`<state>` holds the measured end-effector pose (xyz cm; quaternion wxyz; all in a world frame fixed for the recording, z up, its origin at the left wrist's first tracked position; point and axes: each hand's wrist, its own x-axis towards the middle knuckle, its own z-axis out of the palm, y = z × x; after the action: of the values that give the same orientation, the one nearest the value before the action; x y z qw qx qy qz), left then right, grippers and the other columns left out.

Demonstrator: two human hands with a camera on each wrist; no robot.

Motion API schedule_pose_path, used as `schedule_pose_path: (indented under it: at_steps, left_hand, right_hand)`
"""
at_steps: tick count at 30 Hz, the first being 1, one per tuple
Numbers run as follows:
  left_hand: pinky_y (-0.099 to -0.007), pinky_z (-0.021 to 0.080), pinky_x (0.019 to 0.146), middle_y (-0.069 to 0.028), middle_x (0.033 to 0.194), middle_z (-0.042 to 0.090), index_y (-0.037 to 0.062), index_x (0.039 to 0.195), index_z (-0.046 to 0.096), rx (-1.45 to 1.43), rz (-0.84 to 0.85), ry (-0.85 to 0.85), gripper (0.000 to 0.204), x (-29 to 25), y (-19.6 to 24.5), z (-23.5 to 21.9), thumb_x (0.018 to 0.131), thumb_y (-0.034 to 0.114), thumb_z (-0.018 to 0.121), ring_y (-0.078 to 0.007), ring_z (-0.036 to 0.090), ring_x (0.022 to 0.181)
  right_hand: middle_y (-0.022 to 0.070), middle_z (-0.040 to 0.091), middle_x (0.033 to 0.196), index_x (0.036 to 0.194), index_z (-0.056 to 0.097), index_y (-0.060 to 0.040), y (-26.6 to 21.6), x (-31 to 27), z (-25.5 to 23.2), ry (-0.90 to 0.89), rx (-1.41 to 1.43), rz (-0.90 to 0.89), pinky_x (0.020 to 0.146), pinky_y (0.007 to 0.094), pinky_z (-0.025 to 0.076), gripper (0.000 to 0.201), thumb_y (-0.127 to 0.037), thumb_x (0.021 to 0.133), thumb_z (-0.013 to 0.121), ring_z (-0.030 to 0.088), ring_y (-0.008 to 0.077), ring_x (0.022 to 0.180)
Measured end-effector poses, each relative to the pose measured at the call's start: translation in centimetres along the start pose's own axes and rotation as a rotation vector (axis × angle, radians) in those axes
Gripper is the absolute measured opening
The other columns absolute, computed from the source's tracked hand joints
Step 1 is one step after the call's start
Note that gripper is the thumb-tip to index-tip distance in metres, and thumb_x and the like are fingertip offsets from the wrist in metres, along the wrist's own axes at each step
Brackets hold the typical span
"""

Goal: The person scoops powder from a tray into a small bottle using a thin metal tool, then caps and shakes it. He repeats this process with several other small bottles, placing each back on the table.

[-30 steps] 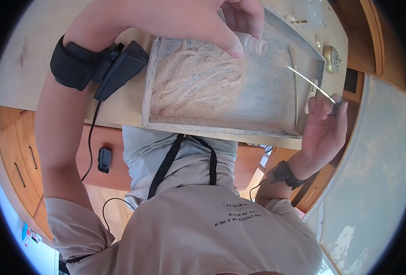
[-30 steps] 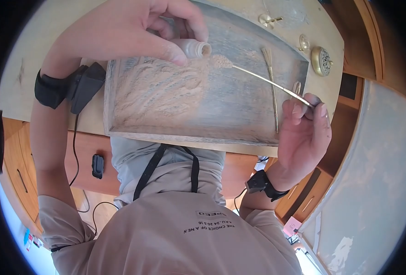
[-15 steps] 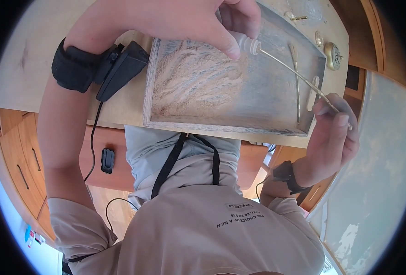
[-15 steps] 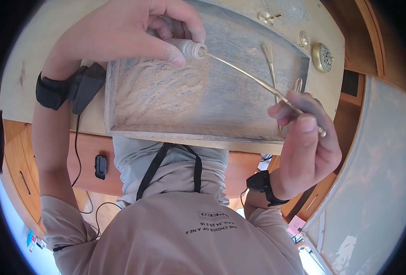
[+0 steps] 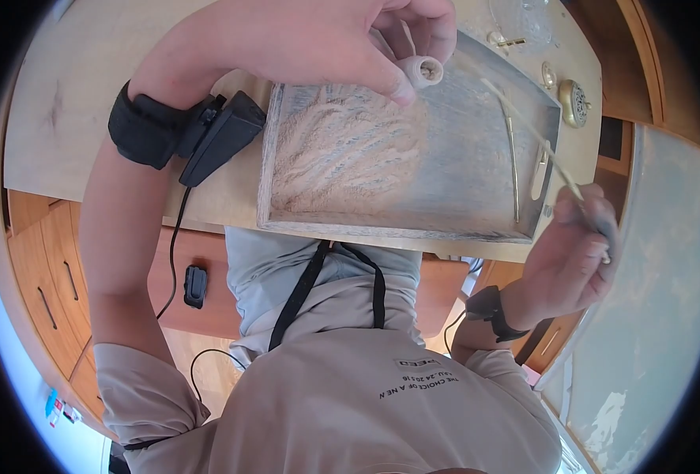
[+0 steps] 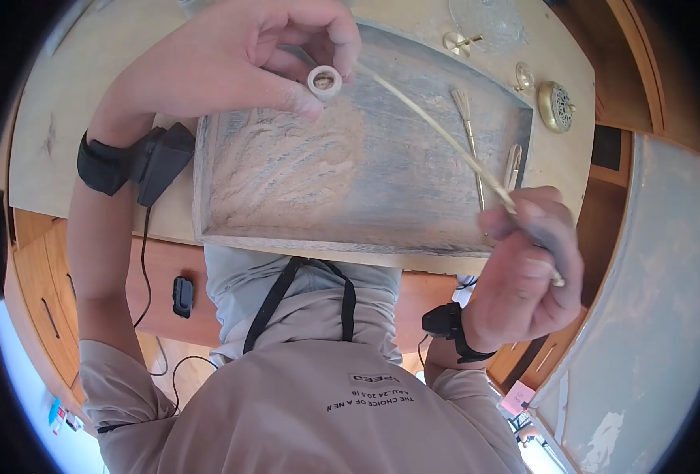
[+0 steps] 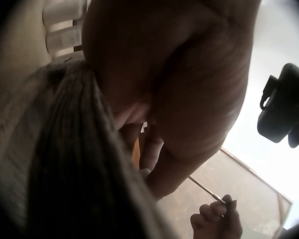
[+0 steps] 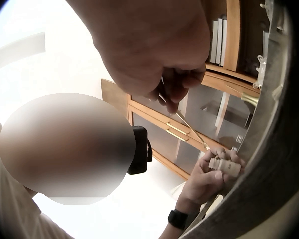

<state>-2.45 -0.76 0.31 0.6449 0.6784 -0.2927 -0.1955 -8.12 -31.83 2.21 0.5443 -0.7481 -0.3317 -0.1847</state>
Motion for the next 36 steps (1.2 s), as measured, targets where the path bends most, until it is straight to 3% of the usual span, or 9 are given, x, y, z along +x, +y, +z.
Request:
schedule_pose_path:
  at_steps: [2,5,17,20,23,26,32,35,36]
  left_hand:
    - [-0.0262,0.055,0.085,-0.0041,0.100,0.061,0.0008,0.105,0.057,-0.019,-0.021,0.008,0.021,0.1,0.0,0.0,0.087,-0.004,0.067,-0.0115,0.061,0.093]
    - [-0.0258,0.055,0.085,-0.0041,0.100,0.061,0.0011,0.104,0.056,-0.042,-0.033,0.020,0.021,0.0,0.1,0.0,0.088,-0.005,0.067,-0.0114,0.062,0.094]
    - [-0.0261,0.054,0.081,-0.0071,0.103,0.061,0.0001,0.103,0.055,-0.047,-0.036,0.054,0.022,-0.1,-0.1,0.0,0.087,-0.008,0.066,-0.0120,0.063,0.093]
    - [-0.0259,0.054,0.081,-0.0072,0.103,0.061,0.0000,0.103,0.055,-0.062,-0.030,0.036,0.021,-0.1,-0.1,-0.2,0.087,-0.008,0.066,-0.0119,0.063,0.092]
    - [-0.0259,0.054,0.080,-0.0074,0.103,0.061,-0.0002,0.103,0.055,-0.106,-0.106,0.001,0.021,0.1,0.8,-0.8,0.087,-0.008,0.066,-0.0121,0.063,0.092]
    - [-0.0260,0.054,0.080,-0.0076,0.103,0.061,-0.0003,0.103,0.055,-0.015,-0.079,0.043,0.021,-0.3,0.9,-0.1,0.087,-0.008,0.066,-0.0125,0.064,0.092]
    - [-0.0272,0.055,0.083,-0.0079,0.103,0.063,-0.0002,0.102,0.055,-0.032,-0.074,0.024,0.021,0.2,0.1,-0.5,0.087,-0.005,0.069,-0.0138,0.065,0.093]
    - [-0.0280,0.055,0.084,-0.0082,0.102,0.064,-0.0002,0.102,0.055,0.006,0.004,0.028,0.022,0.0,-0.5,-0.3,0.087,-0.003,0.071,-0.0144,0.065,0.093]
    - [-0.0282,0.055,0.084,-0.0083,0.102,0.064,-0.0001,0.102,0.055,0.006,0.015,0.023,0.022,0.1,-0.6,-0.3,0.087,-0.002,0.072,-0.0145,0.065,0.094]
  right_hand:
    - [0.0192,0.066,0.090,0.112,0.066,0.0096,-0.3,0.0,0.7,-0.098,-0.064,0.012,0.061,0.0302,0.043,0.037,-0.025,0.101,0.059,0.060,0.0252,0.075]
    - [0.0184,0.066,0.088,0.111,0.067,0.0088,0.3,-0.5,0.5,0.062,-0.012,0.045,0.061,0.0303,0.045,0.037,-0.025,0.099,0.061,0.061,0.0253,0.073]
    - [0.0170,0.067,0.082,0.109,0.068,0.0078,-0.4,-0.3,1.3,-0.073,-0.106,0.018,0.059,0.0300,0.046,0.034,-0.024,0.099,0.061,0.061,0.0242,0.074]
    - [0.0170,0.067,0.081,0.110,0.069,0.0070,-0.4,-0.9,1.9,0.032,-0.098,0.039,0.060,0.0300,0.046,0.034,-0.023,0.098,0.061,0.061,0.0241,0.074]
    - [0.0167,0.066,0.082,0.111,0.069,0.0064,-0.4,-0.6,1.5,-0.094,-0.086,0.037,0.059,0.0299,0.046,0.034,-0.024,0.098,0.062,0.061,0.0241,0.074]
    - [0.0165,0.066,0.084,0.111,0.069,0.0061,-0.1,-1.1,1.3,0.050,-0.060,0.053,0.059,0.0297,0.045,0.034,-0.024,0.098,0.062,0.061,0.0241,0.074]
    - [0.0182,0.066,0.090,0.113,0.068,0.0071,0.0,-1.2,1.1,0.076,-0.043,0.103,0.060,0.0291,0.044,0.037,-0.027,0.099,0.061,0.061,0.0244,0.078]
    - [0.0188,0.066,0.092,0.113,0.066,0.0104,-0.1,-1.0,1.5,-0.038,-0.060,0.064,0.061,0.0294,0.043,0.038,-0.025,0.100,0.059,0.060,0.0240,0.081]
    - [0.0187,0.066,0.092,0.113,0.066,0.0111,0.1,-1.1,1.4,0.077,-0.027,0.077,0.062,0.0297,0.044,0.038,-0.024,0.101,0.058,0.060,0.0240,0.081]
